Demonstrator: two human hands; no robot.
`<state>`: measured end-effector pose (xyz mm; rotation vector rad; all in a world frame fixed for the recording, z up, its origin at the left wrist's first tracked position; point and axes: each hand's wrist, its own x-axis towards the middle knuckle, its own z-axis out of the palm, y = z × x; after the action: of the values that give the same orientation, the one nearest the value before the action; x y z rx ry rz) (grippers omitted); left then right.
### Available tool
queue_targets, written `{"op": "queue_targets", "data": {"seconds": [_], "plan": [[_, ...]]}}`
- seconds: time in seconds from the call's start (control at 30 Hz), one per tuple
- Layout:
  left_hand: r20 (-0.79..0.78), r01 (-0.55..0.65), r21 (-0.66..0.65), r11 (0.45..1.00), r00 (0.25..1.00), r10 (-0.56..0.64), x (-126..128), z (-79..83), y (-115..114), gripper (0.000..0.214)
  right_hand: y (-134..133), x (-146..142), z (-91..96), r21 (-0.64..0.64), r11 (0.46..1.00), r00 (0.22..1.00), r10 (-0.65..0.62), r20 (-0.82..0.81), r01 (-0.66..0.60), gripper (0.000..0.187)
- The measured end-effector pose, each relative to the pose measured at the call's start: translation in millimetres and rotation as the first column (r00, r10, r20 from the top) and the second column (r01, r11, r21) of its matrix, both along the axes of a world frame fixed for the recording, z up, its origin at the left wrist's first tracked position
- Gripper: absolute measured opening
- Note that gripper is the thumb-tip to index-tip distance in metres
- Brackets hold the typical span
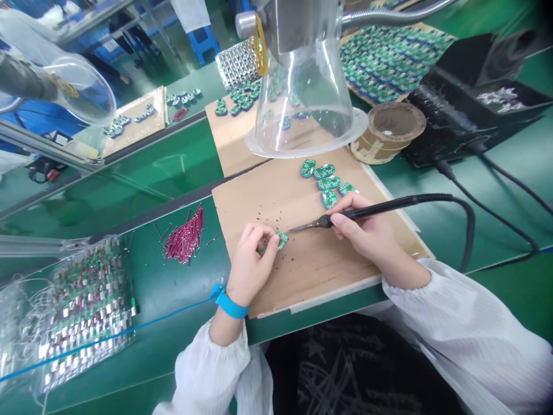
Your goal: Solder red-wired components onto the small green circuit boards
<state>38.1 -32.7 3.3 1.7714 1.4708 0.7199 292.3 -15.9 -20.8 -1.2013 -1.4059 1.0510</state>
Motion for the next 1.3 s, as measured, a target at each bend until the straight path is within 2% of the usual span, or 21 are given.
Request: {"op": "queue_targets", "data": {"seconds": [0.17, 0.37, 0.57, 0.83, 1.1, 1.3], "plan": [[-0.005, 0.068, -0.016, 0.998, 0.998, -0.068, -1, 3.7, -2, 0.011, 0, -1, 1.7, 0.012, 0.999, 0.999, 0.030, -0.015, -0.030, 0.021], [-0.067, 0.079, -0.007, 0.997, 0.995, -0.079, 3, 3.5, -4, 0.014, 0, -2, 7.1, 0.038, 0.992, 0.993, 0.117, 0.009, -0.117, 0.018], [-0.066, 0.105, -0.023, 0.994, 0.992, -0.107, 0, 3.7, -3, 0.012, -2, -3, 9.4, 0.027, 0.992, 0.992, 0.123, -0.002, -0.123, 0.024], [-0.075, 0.130, -0.046, 0.990, 0.988, -0.133, -2, 8.5, -1, 0.012, -2, -1, 5.8, 0.041, 0.990, 0.991, 0.132, -0.016, -0.131, 0.023], [-0.059, 0.140, -0.051, 0.989, 0.988, -0.143, 0, 7.0, -1, 0.013, -1, -2, 11.1, 0.071, 0.988, 0.987, 0.132, 0.091, -0.139, 0.027], [-0.052, 0.147, -0.065, 0.987, 0.987, -0.150, -4, 5.5, -1, 0.011, -2, 0, 8.0, 0.081, 0.988, 0.991, 0.132, 0.029, -0.134, 0.024]]}}
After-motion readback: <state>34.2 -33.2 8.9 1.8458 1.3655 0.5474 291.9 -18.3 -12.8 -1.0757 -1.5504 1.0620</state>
